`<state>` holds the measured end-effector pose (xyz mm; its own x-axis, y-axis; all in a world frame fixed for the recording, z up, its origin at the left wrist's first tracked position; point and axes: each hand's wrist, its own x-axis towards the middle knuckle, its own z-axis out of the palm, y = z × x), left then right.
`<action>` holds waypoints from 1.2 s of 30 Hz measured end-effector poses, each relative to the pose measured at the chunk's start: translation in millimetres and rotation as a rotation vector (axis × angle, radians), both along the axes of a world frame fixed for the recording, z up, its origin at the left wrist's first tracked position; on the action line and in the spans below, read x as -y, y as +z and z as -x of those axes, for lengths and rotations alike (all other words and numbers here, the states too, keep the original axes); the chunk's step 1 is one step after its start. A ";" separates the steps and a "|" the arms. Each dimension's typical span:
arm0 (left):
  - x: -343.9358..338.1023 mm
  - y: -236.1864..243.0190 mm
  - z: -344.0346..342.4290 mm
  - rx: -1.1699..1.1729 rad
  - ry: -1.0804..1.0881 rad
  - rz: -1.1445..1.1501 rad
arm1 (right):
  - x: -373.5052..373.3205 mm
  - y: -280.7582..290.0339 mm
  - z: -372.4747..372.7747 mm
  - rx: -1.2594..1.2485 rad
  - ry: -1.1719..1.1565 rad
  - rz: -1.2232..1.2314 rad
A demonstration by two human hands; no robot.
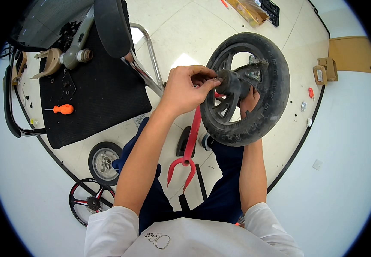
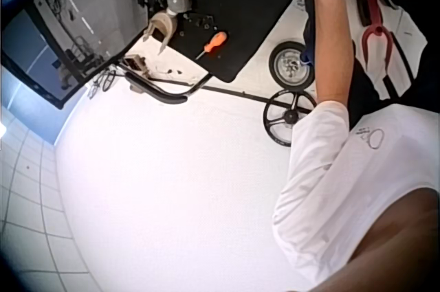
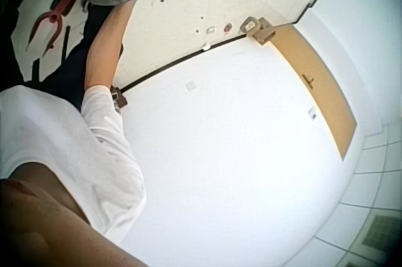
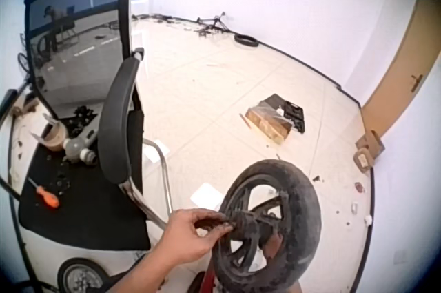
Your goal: The person sits on the floor and works on a scooter wheel, using a wrench to tighten the axle nut and repeatedly spinning the wheel to check alignment. They handle the wheel and scooter frame while seated, adjusting components by hand and with tools.
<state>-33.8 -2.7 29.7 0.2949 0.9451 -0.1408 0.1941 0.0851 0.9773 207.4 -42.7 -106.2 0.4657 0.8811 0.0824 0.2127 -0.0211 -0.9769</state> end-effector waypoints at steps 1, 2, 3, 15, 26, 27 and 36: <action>-0.8 0.6 -6.0 0.032 -0.016 -0.024 | -1.9 -23.0 -28.2 -0.196 -0.069 -0.001; -0.2 -1.3 -5.5 0.050 -0.022 -0.072 | -6.5 -24.5 -27.9 -0.412 -0.120 0.005; 0.5 -3.3 -5.3 0.069 -0.027 -0.120 | -1.1 -25.5 -26.3 -0.159 -0.039 0.043; -2.3 2.4 2.7 -0.005 -0.035 0.015 | 8.9 13.3 10.9 0.061 0.070 0.086; -1.2 -2.8 0.4 0.084 -0.004 0.027 | 5.1 8.1 3.2 0.329 -0.023 -0.086; -1.6 -5.5 1.1 0.074 -0.007 0.069 | 10.6 25.2 12.2 0.275 0.012 -0.118; -5.4 -8.8 -12.7 0.015 -0.076 -0.042 | 16.8 -6.2 -49.1 0.708 0.050 0.105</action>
